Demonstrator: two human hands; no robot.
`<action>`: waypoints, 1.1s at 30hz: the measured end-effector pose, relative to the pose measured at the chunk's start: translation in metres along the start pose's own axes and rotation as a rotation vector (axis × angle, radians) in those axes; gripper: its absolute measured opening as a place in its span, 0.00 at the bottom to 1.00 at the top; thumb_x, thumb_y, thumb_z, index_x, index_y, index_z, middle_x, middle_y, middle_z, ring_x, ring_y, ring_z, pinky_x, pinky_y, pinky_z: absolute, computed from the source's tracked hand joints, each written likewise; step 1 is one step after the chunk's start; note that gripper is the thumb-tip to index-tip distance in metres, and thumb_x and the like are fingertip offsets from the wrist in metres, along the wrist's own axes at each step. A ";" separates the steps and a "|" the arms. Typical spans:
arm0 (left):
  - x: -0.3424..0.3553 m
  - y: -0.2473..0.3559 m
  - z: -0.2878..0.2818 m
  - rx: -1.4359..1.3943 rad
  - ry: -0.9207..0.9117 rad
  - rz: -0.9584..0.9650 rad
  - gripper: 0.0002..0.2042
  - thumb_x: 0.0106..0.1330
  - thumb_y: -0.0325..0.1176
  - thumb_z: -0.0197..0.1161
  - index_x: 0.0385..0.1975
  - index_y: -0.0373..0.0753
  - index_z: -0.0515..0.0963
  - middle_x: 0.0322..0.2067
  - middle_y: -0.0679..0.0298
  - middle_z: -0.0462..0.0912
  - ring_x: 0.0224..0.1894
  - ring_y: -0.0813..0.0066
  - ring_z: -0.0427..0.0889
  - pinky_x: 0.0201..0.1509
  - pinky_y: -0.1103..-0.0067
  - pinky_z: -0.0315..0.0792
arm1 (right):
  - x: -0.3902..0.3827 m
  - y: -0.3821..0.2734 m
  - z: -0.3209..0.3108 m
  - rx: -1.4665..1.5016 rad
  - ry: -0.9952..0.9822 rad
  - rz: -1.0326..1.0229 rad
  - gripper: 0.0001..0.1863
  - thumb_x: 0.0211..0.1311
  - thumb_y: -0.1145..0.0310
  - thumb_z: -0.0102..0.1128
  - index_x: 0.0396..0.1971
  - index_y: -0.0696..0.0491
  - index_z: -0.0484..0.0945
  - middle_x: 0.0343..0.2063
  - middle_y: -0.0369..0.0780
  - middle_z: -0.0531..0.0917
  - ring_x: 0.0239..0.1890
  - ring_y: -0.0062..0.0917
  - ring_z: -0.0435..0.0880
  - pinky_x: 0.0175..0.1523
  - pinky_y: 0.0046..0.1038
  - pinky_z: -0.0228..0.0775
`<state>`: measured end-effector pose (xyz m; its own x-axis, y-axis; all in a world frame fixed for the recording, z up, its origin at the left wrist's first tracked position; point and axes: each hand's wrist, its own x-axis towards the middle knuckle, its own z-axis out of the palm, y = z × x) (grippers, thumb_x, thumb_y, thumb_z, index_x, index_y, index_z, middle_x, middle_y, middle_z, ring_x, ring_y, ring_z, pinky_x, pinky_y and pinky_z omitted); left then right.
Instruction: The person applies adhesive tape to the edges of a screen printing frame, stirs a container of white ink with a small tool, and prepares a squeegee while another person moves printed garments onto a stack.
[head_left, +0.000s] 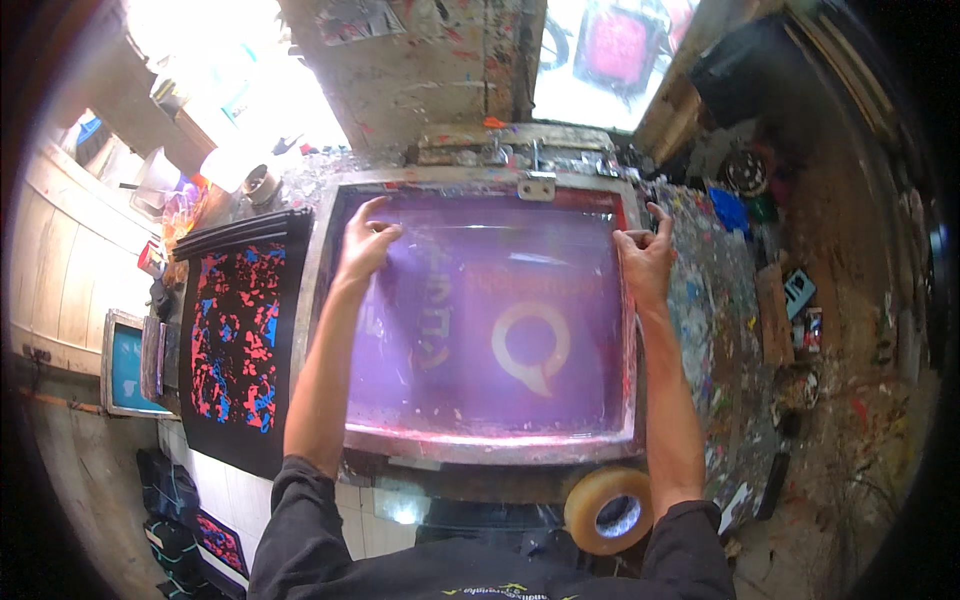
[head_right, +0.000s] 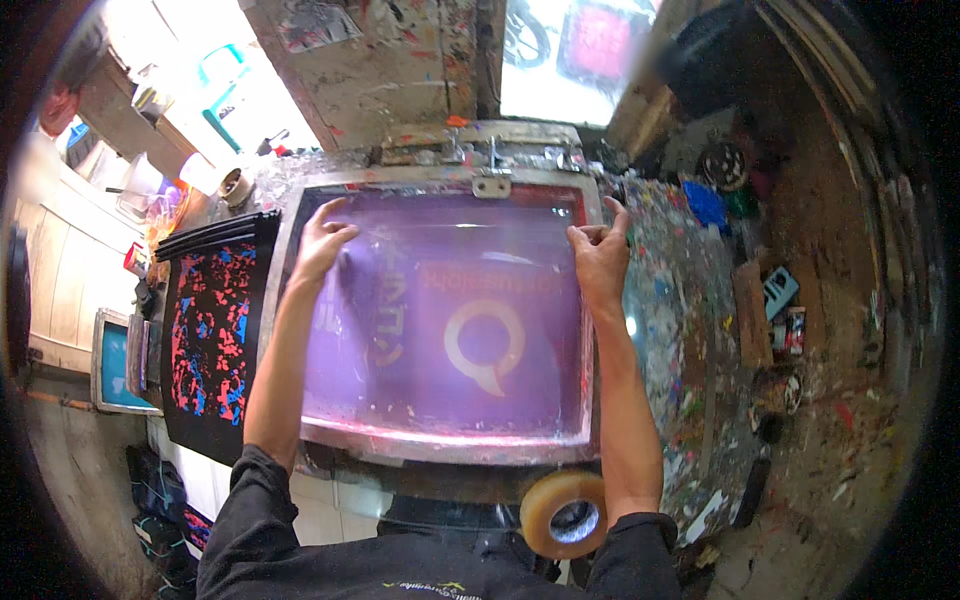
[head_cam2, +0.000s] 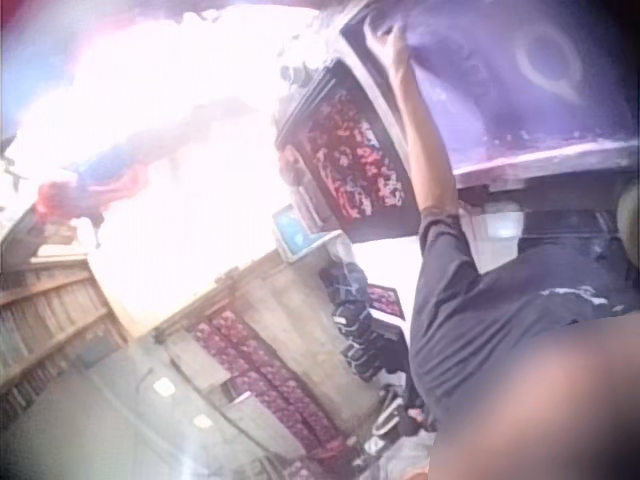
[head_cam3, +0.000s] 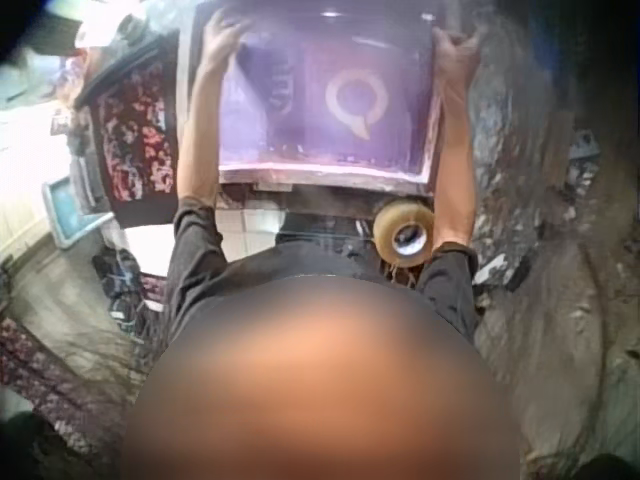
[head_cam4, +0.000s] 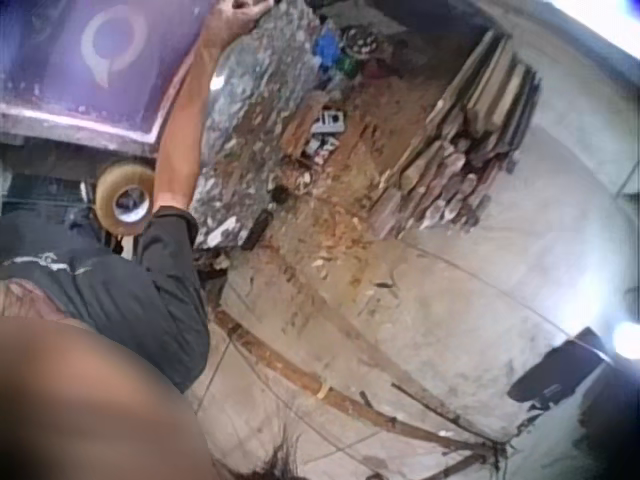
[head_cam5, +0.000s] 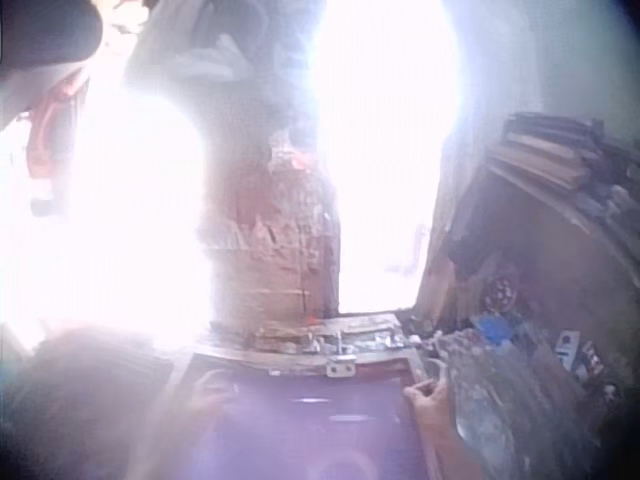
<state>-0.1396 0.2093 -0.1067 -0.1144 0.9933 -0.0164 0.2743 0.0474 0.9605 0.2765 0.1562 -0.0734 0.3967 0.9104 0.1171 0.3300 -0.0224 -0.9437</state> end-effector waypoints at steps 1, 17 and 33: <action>0.017 -0.017 0.007 0.114 0.080 -0.009 0.33 0.57 0.26 0.67 0.66 0.41 0.69 0.39 0.55 0.86 0.37 0.74 0.83 0.42 0.75 0.78 | 0.014 0.018 0.018 -0.232 0.029 -0.063 0.34 0.61 0.73 0.67 0.65 0.52 0.62 0.37 0.43 0.84 0.40 0.29 0.82 0.49 0.34 0.70; -0.016 -0.025 0.081 0.833 0.203 0.636 0.19 0.62 0.28 0.59 0.54 0.38 0.72 0.50 0.51 0.72 0.57 0.53 0.71 0.60 0.60 0.66 | 0.012 0.041 0.065 -0.863 -0.083 -0.787 0.23 0.63 0.66 0.64 0.58 0.53 0.73 0.52 0.48 0.74 0.58 0.44 0.71 0.59 0.47 0.63; -0.044 -0.011 0.066 0.585 0.148 0.213 0.42 0.64 0.37 0.64 0.73 0.29 0.47 0.73 0.34 0.40 0.75 0.36 0.48 0.79 0.57 0.46 | -0.053 0.002 0.015 -0.662 -0.169 -0.686 0.30 0.69 0.60 0.60 0.62 0.65 0.67 0.59 0.59 0.72 0.62 0.53 0.70 0.68 0.44 0.61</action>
<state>-0.0744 0.1719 -0.1349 -0.1192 0.9642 0.2370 0.7765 -0.0582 0.6274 0.2428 0.1139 -0.0859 -0.1735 0.8582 0.4831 0.8802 0.3551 -0.3147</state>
